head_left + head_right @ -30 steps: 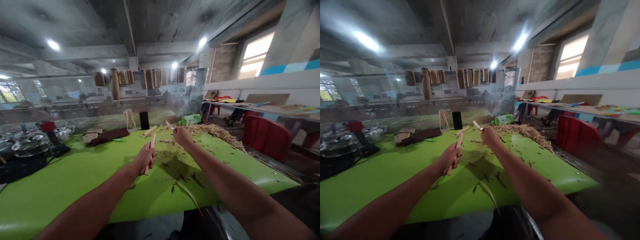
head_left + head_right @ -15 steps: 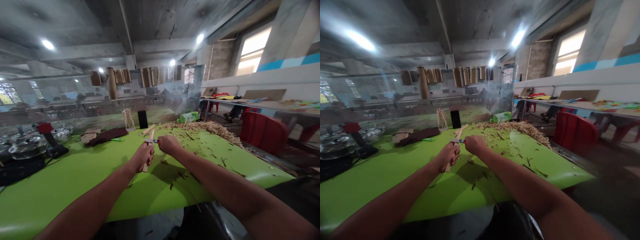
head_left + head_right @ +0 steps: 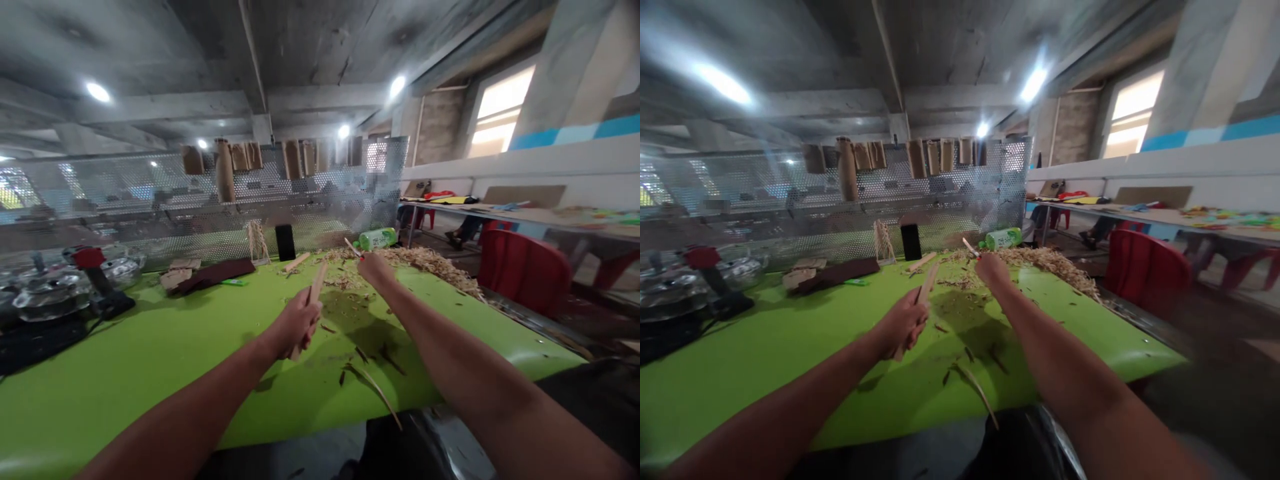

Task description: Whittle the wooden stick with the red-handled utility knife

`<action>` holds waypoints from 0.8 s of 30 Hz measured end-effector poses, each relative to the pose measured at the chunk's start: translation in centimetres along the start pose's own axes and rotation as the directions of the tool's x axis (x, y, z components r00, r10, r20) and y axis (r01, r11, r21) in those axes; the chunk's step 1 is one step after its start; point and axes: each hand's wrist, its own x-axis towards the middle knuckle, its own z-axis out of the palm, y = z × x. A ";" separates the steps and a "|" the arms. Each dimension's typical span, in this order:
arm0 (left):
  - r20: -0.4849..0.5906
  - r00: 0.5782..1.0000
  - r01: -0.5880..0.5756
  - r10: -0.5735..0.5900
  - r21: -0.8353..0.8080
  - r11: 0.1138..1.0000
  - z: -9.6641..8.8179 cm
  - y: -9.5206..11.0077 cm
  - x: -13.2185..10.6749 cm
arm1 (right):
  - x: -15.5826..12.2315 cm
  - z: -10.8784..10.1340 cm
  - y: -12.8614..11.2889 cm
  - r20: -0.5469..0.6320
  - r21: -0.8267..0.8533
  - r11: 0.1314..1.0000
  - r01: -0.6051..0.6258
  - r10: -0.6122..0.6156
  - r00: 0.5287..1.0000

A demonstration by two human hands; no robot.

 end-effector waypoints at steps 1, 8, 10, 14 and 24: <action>-0.032 0.999 0.002 -0.002 -0.018 1.000 -0.4 -0.1 0.3 | -0.5 0.2 -0.6 -0.014 0.011 0.999 0.047 -0.047 0.999; -0.146 0.989 -0.006 0.002 -0.029 1.000 -1.4 -0.1 1.1 | -6.7 1.9 -5.8 -0.006 -0.091 0.892 0.444 -0.446 0.895; -0.163 0.987 0.012 -0.016 -0.020 1.000 -1.2 0.0 1.1 | -7.8 1.9 -6.2 0.019 -0.122 0.858 0.499 -0.501 0.865; -0.190 0.981 0.023 -0.024 -0.006 1.000 -1.2 -0.1 1.2 | -8.4 1.6 -6.4 0.023 -0.157 0.830 0.535 -0.539 0.842; -0.166 0.985 0.038 -0.034 0.020 0.999 -0.9 0.2 0.7 | -7.2 1.5 -6.2 0.021 -0.135 0.866 0.481 -0.483 0.875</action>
